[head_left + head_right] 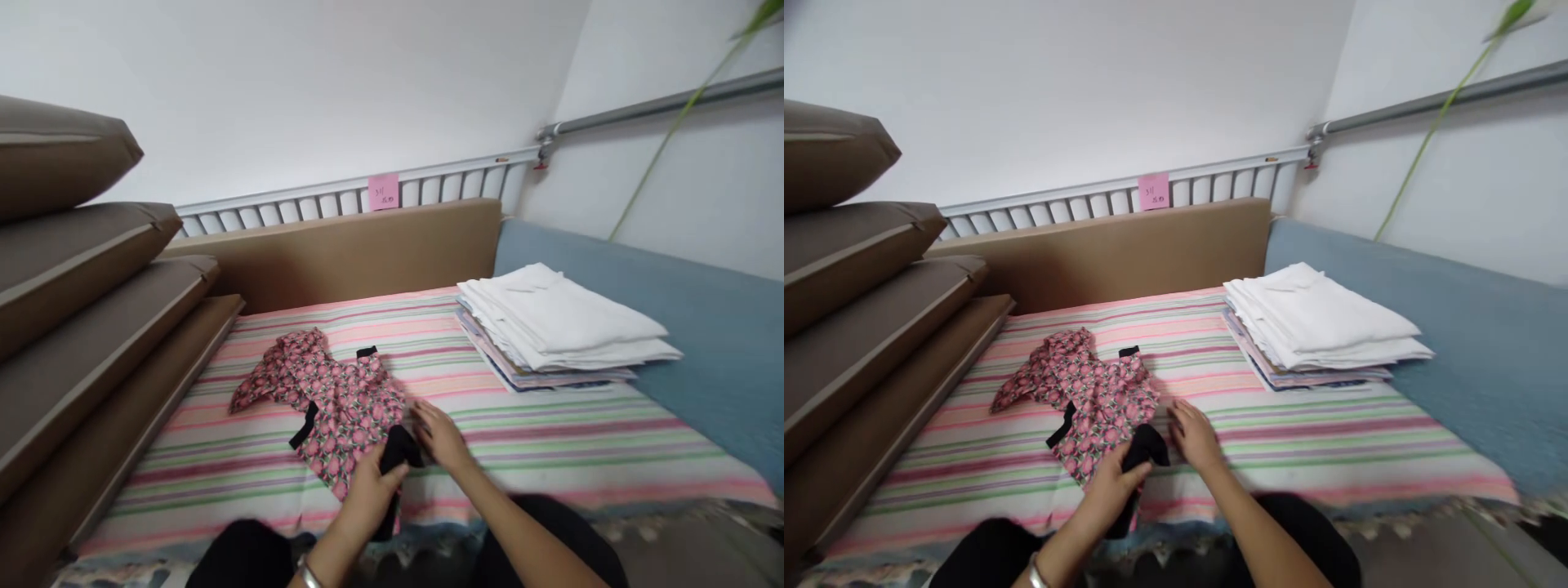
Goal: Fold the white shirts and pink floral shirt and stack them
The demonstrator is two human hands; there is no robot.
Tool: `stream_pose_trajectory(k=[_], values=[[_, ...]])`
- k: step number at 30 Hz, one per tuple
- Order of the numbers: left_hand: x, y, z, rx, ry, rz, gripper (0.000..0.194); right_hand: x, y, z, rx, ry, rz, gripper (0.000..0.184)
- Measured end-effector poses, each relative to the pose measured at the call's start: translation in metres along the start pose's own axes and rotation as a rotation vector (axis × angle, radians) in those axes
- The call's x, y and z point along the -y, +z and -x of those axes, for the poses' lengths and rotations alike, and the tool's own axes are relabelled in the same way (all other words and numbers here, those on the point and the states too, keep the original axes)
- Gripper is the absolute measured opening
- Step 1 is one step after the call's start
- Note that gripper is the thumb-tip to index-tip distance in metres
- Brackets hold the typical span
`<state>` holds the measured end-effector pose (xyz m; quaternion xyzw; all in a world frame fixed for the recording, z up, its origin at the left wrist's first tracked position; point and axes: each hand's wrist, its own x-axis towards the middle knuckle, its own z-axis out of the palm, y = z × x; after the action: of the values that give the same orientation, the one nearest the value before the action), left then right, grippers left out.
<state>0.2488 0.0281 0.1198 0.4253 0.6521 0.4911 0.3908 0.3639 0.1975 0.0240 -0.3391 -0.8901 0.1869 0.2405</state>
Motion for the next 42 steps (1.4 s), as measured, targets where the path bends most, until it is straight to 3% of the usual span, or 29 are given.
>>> stream_pose_trajectory(k=[4, 7, 9, 12, 15, 17, 20, 23, 25, 26, 28, 31, 34, 36, 39, 42], values=[[-0.026, -0.030, 0.035, -0.003, -0.008, 0.045, 0.031, 0.006, -0.003, 0.027, -0.025, 0.084, -0.147, 0.047], [-0.049, -0.035, 0.065, 0.089, -0.009, 0.146, 0.034, 0.028, -0.008, 0.033, -0.071, 0.117, -0.266, 0.067], [-0.065, -0.037, 0.084, 0.139, -0.015, 0.201, 0.032, 0.048, -0.014, 0.029, -0.106, 0.056, -0.323, 0.071], [-0.085, -0.059, 0.097, 0.203, -0.041, 0.185, 0.030, 0.077, -0.030, 0.014, -0.092, -0.075, -0.402, 0.041], [-0.099, -0.110, 0.084, 0.215, 0.035, -0.058, 0.030, 0.093, -0.062, -0.008, -0.088, -0.092, -0.442, 0.022], [-0.112, -0.153, 0.066, 0.099, 0.080, -0.352, 0.032, 0.099, -0.095, -0.026, -0.139, -0.035, -0.421, 0.022], [-0.147, -0.205, 0.041, -0.214, 0.215, -0.851, 0.037, 0.119, -0.158, -0.051, -0.265, 0.005, -0.341, 0.020], [-0.188, -0.234, 0.032, -0.510, 0.504, -1.109, 0.036, 0.154, -0.211, -0.054, -0.463, -0.129, -0.299, 0.017], [-0.197, -0.247, 0.032, -0.682, 0.616, -1.119, 0.033, 0.177, -0.222, -0.042, -0.533, -0.205, -0.309, 0.018], [-0.191, -0.253, 0.031, -0.749, 0.624, -1.105, 0.032, 0.186, -0.217, -0.032, -0.511, -0.224, -0.320, 0.019], [-0.157, -0.264, 0.029, -0.839, 0.543, -1.060, 0.033, 0.198, -0.186, -0.011, -0.356, -0.221, -0.336, 0.021], [-0.063, -0.265, 0.034, -0.905, 0.225, -0.831, 0.045, 0.203, -0.111, 0.021, -0.008, -0.133, -0.313, 0.020], [0.033, -0.230, 0.066, -0.821, -0.094, -0.305, 0.048, 0.203, -0.045, 0.047, 0.243, -0.027, -0.255, 0.018], [0.073, -0.192, 0.096, -0.658, -0.282, 0.074, 0.041, 0.208, -0.023, 0.059, 0.330, -0.003, -0.220, 0.020], [0.089, -0.140, 0.129, -0.411, -0.506, 0.485, 0.047, 0.220, -0.015, 0.068, 0.412, -0.055, -0.182, 0.023], [0.075, -0.118, 0.136, -0.264, -0.595, 0.809, 0.054, 0.236, -0.017, 0.077, 0.497, -0.201, -0.184, 0.022]])
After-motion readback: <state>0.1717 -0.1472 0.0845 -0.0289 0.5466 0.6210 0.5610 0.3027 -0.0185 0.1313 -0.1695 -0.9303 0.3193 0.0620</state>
